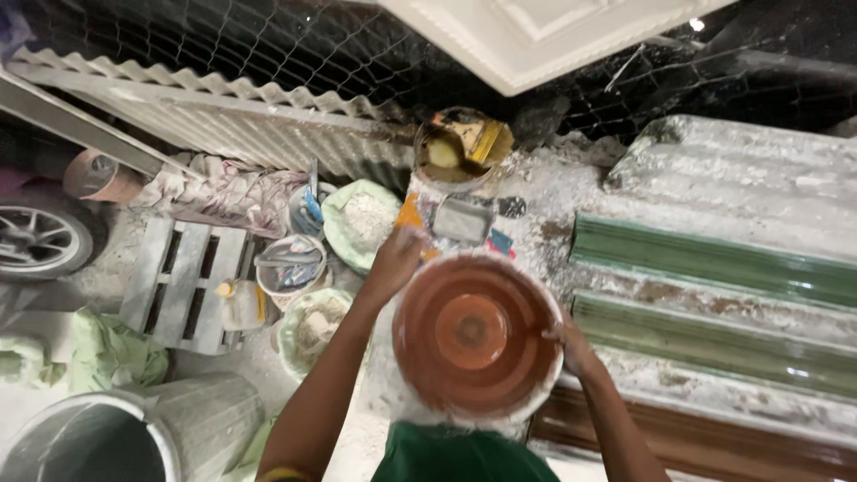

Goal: The person uses a brush to apply a clear glaze to long green and brown decorative molding pieces laid on a workbench. They then mix a white paste in a bucket with their hands, add water from a tap into a pink cup, and pour it into the bucket.

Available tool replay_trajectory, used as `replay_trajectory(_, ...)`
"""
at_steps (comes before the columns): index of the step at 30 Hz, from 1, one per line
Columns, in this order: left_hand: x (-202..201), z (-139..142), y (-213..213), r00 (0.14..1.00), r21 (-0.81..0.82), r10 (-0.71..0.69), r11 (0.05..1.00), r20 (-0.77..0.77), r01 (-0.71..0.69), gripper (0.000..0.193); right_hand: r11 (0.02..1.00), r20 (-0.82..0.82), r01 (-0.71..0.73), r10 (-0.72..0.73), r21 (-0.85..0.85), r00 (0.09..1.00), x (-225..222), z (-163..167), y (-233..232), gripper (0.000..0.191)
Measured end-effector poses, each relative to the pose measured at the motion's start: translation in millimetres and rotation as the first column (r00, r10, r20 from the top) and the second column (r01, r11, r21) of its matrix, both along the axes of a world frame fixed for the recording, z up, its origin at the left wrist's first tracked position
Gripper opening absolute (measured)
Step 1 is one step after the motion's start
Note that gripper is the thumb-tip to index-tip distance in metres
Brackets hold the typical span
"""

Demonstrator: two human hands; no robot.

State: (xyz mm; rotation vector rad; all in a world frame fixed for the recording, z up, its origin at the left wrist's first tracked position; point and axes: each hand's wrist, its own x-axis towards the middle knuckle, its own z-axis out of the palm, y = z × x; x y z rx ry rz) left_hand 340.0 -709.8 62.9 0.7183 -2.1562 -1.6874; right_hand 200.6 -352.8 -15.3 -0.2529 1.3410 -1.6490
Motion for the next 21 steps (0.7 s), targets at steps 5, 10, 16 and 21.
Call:
replay_trajectory(5, -147, -14, -30, 0.969, 0.364, 0.209, 0.920, -0.132, -0.149, 0.026, 0.990, -0.110, -0.085, 0.097, 0.110, 0.989, -12, -6, 3, 0.085)
replay_trajectory(10, -240, -10, -46, 0.911, 0.383, 0.405, 0.833, 0.071, -0.400, 0.026, 0.983, -0.128, -0.181, 0.184, 0.032, 0.975, -24, -3, 1, 0.089)
replay_trajectory(16, -257, -3, -71, 0.939, 0.593, 0.299, 0.730, 0.169, -0.340, 0.032, 0.924, -0.373, -0.242, 0.345, 0.295, 0.861, -24, -14, 12, 0.084)
replay_trajectory(21, -243, -15, -88, 0.893, 0.457, 0.422, 0.772, 0.153, -0.443, 0.033, 0.910, -0.189, -0.223, 0.302, 0.350, 0.934, -19, -25, 15, 0.093)
